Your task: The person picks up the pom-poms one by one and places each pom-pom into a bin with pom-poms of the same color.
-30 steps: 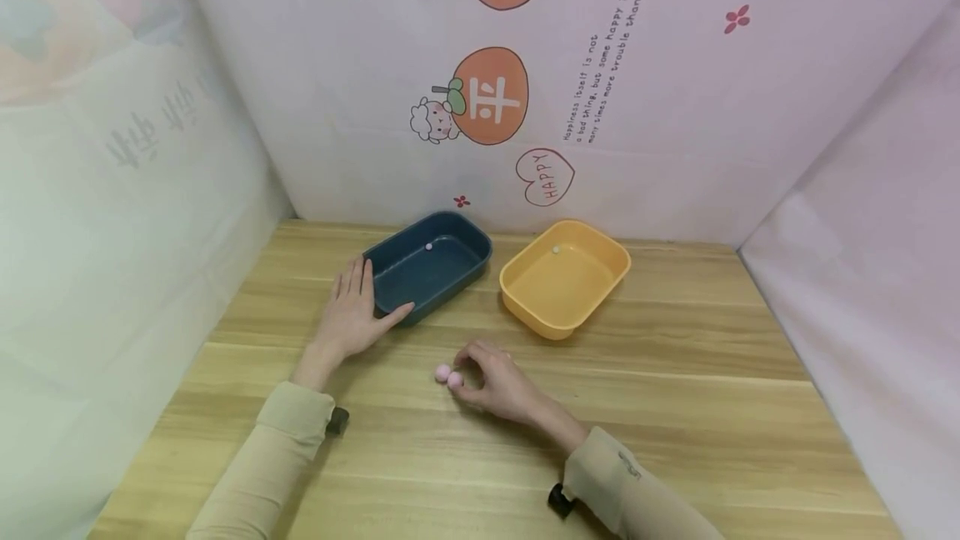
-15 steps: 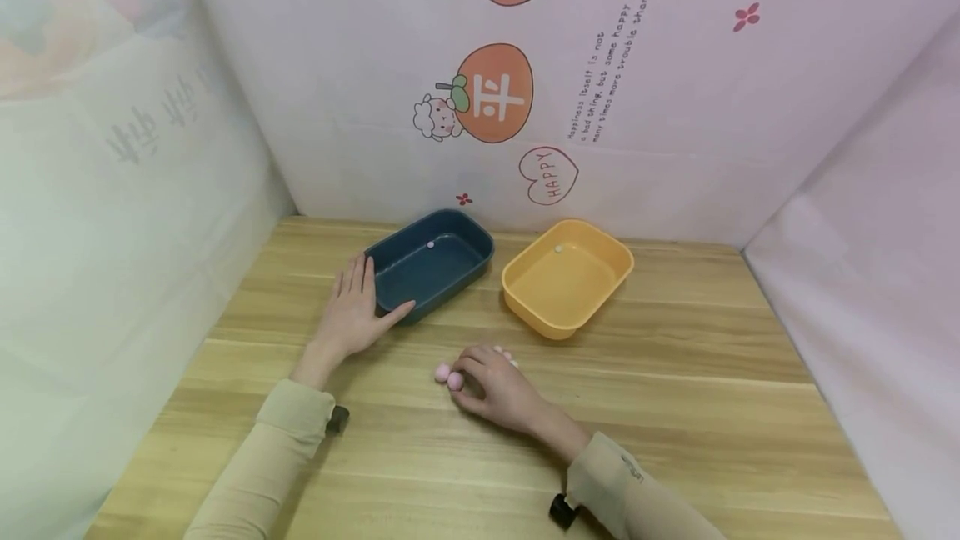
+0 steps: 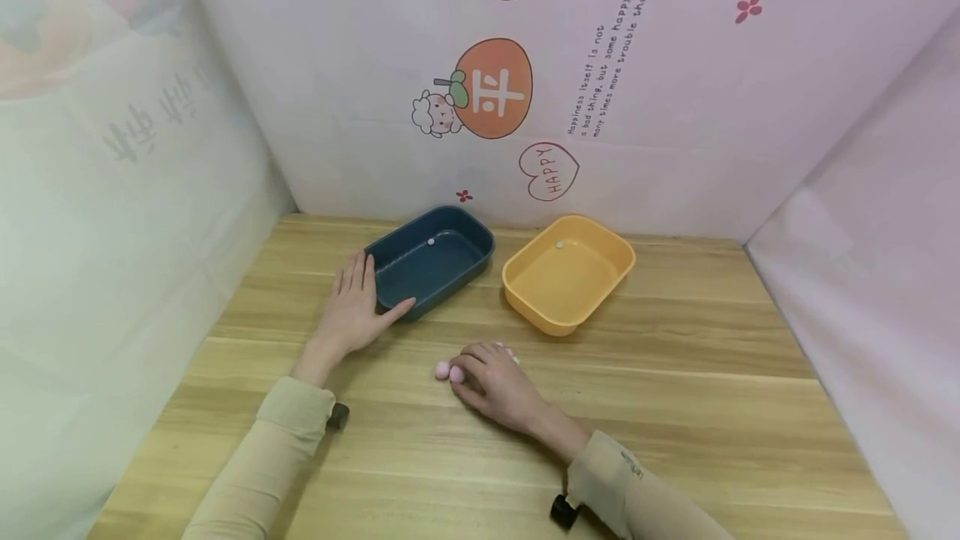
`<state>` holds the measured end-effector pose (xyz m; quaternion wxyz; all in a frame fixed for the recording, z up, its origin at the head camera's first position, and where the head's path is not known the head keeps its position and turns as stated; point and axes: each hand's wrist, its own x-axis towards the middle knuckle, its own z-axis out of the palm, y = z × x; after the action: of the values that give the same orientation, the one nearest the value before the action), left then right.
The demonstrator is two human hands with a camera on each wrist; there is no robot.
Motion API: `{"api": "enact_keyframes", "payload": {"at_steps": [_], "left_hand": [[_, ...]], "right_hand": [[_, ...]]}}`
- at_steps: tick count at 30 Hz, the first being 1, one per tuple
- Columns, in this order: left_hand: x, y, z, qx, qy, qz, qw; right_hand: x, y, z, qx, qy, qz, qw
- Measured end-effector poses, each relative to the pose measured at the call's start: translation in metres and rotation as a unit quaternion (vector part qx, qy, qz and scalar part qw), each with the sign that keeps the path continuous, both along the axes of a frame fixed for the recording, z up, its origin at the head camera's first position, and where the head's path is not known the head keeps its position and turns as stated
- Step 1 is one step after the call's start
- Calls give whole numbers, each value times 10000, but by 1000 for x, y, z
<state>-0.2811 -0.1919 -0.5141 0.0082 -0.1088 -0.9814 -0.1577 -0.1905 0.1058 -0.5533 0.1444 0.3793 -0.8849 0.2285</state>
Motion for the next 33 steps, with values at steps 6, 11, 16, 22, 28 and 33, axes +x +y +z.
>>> {"api": "enact_keyframes", "payload": {"at_steps": [6,11,16,22,28,33], "left_hand": [[0,1,1,-45,11,-6,10000],[-1,0,0,-78,-4,-19,10000],[-1,-1,-1,-95,-22,-24,10000],[-2,0,-1,-108,-31,-34,9999],[-2,0,0,-105,-47,-38,9999],[-1,0,-1,-117,-25,-35,9999]], "right_hand": [[-5,1,6,-230,-21,-27,9997],[-9,4,13,-240,50,-111,9996],[-13,6,18,-101,220,-226,9994],[-16,7,22,-63,159,-336,9993],[-21,9,28,-265,126,-418,9987],[-26,10,34,-674,-295,-487,9961]]}}
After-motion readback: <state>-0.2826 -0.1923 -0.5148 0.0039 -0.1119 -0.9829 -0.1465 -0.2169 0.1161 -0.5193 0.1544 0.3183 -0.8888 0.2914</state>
